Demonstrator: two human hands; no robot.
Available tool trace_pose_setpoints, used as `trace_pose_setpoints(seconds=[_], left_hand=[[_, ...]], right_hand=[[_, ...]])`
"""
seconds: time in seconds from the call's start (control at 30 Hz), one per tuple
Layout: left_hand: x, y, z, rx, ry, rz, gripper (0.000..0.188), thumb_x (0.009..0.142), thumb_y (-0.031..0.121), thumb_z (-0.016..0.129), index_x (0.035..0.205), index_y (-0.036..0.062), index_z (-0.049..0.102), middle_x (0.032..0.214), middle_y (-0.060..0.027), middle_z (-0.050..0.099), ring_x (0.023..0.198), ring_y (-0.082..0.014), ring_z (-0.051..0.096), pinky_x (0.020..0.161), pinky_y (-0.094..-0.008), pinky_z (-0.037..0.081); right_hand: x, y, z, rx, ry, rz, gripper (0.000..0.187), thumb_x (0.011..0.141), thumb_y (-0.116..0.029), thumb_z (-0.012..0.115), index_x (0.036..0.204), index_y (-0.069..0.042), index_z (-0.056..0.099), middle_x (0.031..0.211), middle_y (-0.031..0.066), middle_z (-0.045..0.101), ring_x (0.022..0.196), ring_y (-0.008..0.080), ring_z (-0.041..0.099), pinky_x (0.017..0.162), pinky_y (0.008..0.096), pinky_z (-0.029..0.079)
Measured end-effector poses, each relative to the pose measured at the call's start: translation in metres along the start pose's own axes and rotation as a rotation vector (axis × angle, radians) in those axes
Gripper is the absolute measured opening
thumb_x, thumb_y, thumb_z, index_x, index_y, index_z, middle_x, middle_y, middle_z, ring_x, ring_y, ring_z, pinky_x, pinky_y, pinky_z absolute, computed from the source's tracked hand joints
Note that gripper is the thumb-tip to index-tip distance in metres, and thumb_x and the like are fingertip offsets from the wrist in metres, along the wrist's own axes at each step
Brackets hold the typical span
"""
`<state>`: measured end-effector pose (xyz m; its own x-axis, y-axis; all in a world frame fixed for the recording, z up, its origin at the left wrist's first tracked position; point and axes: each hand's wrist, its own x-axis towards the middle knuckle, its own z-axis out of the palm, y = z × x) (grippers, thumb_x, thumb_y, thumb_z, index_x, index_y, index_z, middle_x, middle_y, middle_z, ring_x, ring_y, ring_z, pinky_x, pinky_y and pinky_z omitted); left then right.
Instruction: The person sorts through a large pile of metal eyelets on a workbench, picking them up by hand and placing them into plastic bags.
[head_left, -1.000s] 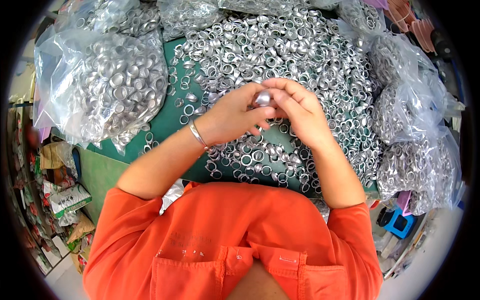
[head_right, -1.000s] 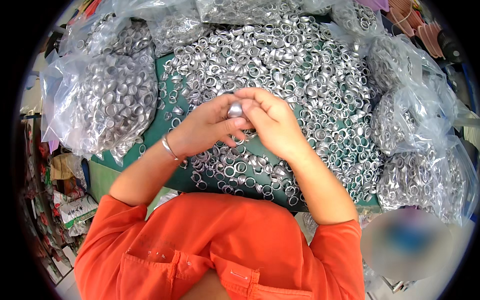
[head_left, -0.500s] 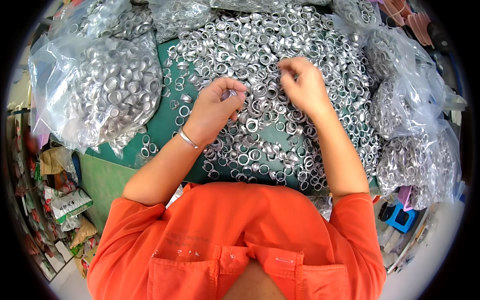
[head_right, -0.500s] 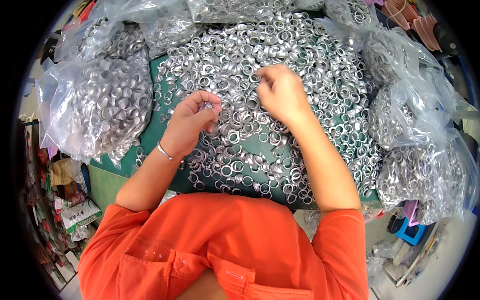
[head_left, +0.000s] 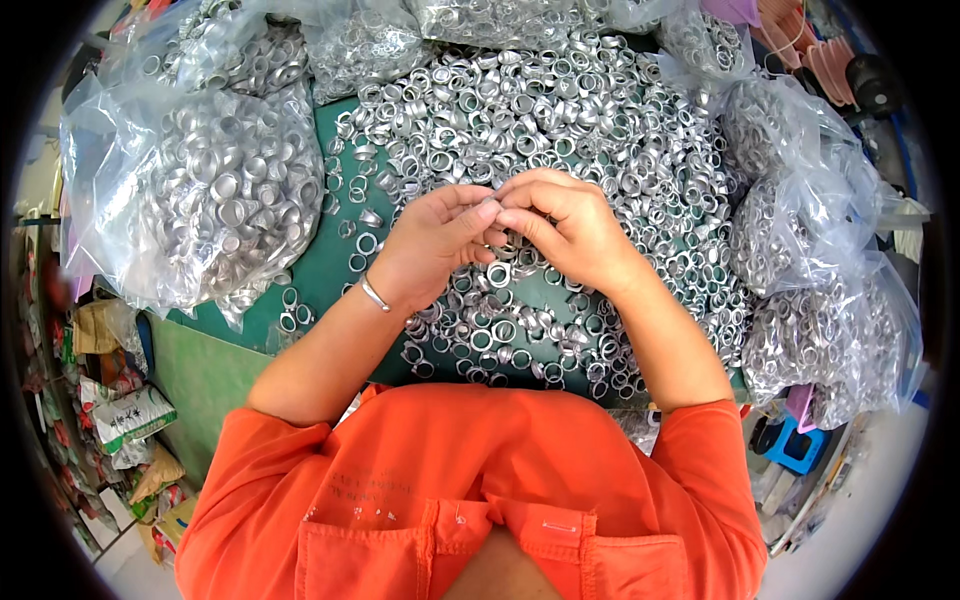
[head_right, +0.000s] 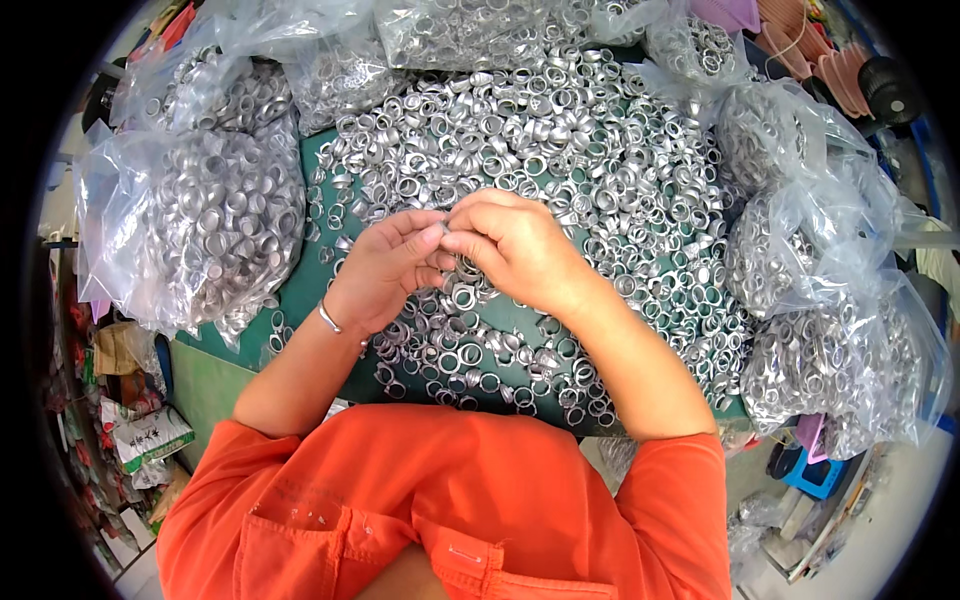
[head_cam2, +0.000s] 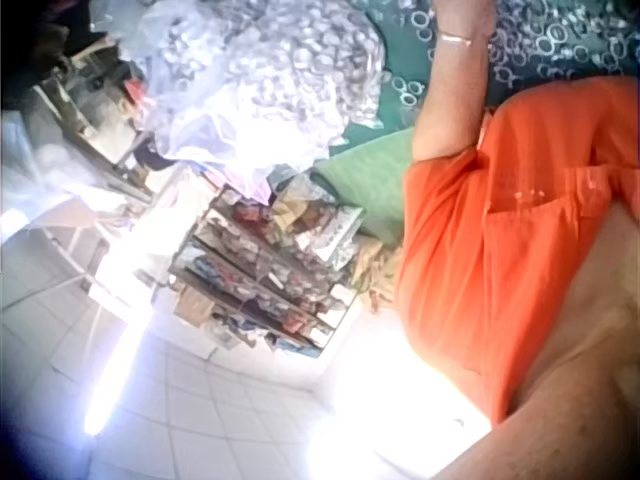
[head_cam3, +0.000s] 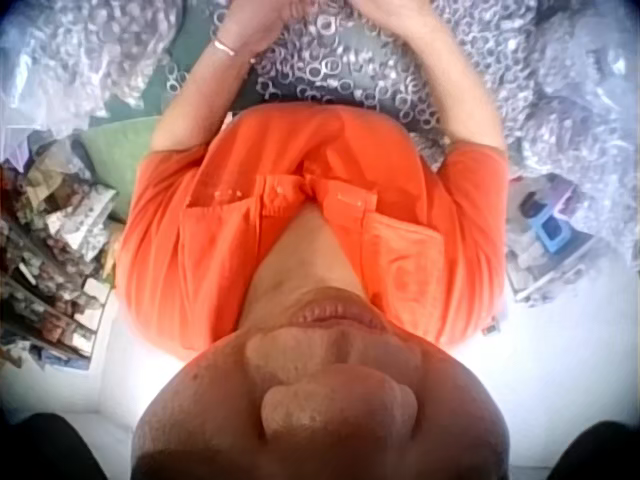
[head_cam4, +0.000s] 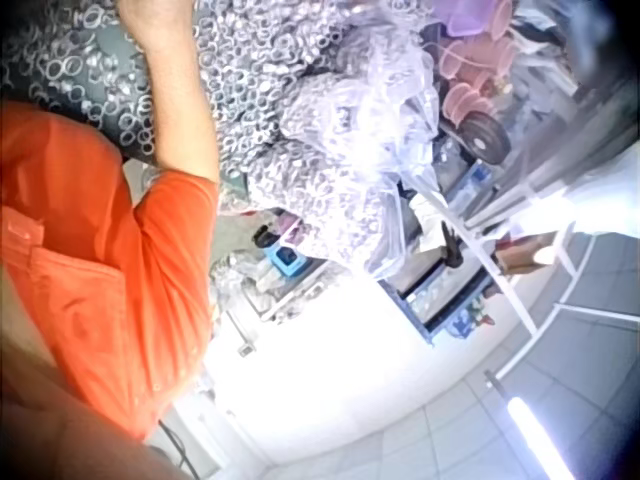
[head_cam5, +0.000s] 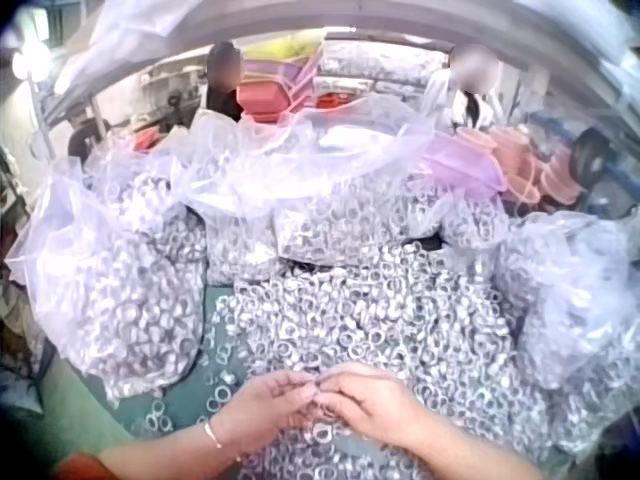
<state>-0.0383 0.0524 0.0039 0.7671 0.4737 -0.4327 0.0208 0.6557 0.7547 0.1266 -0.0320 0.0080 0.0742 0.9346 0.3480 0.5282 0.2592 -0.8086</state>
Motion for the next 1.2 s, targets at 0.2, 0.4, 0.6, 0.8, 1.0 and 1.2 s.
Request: trace_pose_setpoints(seconds=[0.2, 0.4, 0.6, 0.8, 1.0, 1.2], left_hand=[[-0.004, 0.003, -0.003, 0.013, 0.004, 0.024, 0.016, 0.087, 0.015, 0.061, 0.093, 0.0024, 0.054, 0.085, -0.0039, 0.061, 0.073, -0.0108, 0.059, 0.058, -0.0217, 0.048], [-0.003, 0.000, -0.010, -0.066, -0.058, 0.049, 0.018, 0.086, 0.013, 0.061, 0.099, 0.0038, 0.051, 0.088, -0.0045, 0.060, 0.075, -0.0103, 0.057, 0.059, -0.0220, 0.046], [-0.005, 0.000, -0.006, 0.054, -0.065, 0.060, 0.028, 0.085, 0.015, 0.064, 0.106, -0.0017, 0.056, 0.081, -0.0029, 0.059, 0.068, -0.0082, 0.054, 0.058, -0.0214, 0.046], [-0.014, 0.001, -0.002, 0.795, 0.063, 0.552, 0.040, 0.077, 0.013, 0.070, 0.113, 0.0022, 0.057, 0.087, -0.0045, 0.061, 0.068, -0.0111, 0.056, 0.059, -0.0238, 0.047], [-0.013, 0.003, -0.003, 1.039, -0.019, 0.875, 0.037, 0.073, 0.012, 0.072, 0.107, 0.0046, 0.059, 0.088, -0.0074, 0.061, 0.072, -0.0164, 0.058, 0.063, -0.0253, 0.047], [-0.025, 0.003, -0.005, 0.477, -0.248, 0.262, 0.023, 0.085, 0.012, 0.064, 0.103, 0.0024, 0.055, 0.091, -0.0006, 0.058, 0.081, -0.0049, 0.052, 0.069, -0.0212, 0.044]], right_hand=[[0.004, -0.005, -0.001, 0.021, -0.050, 0.040, 0.011, 0.078, -0.004, 0.064, 0.087, 0.000, 0.062, 0.082, 0.0105, 0.061, 0.073, 0.0228, 0.060, 0.063, 0.0300, 0.049], [0.006, -0.014, 0.007, -0.045, 0.069, 0.249, 0.012, 0.076, -0.003, 0.063, 0.088, -0.001, 0.063, 0.078, 0.0111, 0.063, 0.067, 0.0240, 0.063, 0.060, 0.0307, 0.050], [0.000, -0.014, 0.012, 0.008, 0.108, 0.142, 0.008, 0.079, -0.003, 0.062, 0.086, -0.001, 0.064, 0.078, 0.0093, 0.062, 0.067, 0.0195, 0.061, 0.059, 0.0292, 0.049], [-0.012, -0.023, 0.016, 0.519, 0.003, 0.526, 0.012, 0.087, -0.012, 0.060, 0.084, -0.001, 0.066, 0.077, 0.0004, 0.055, 0.068, 0.0080, 0.049, 0.061, 0.0223, 0.040], [-0.031, -0.013, 0.022, 0.774, 0.012, 0.458, 0.013, 0.086, -0.012, 0.062, 0.092, -0.001, 0.067, 0.082, 0.0030, 0.058, 0.073, 0.0098, 0.053, 0.067, 0.0227, 0.042], [-0.030, -0.010, 0.009, 0.443, -0.073, 0.102, 0.014, 0.079, -0.007, 0.068, 0.092, -0.002, 0.067, 0.080, 0.0042, 0.058, 0.071, 0.0131, 0.054, 0.062, 0.0238, 0.044]])
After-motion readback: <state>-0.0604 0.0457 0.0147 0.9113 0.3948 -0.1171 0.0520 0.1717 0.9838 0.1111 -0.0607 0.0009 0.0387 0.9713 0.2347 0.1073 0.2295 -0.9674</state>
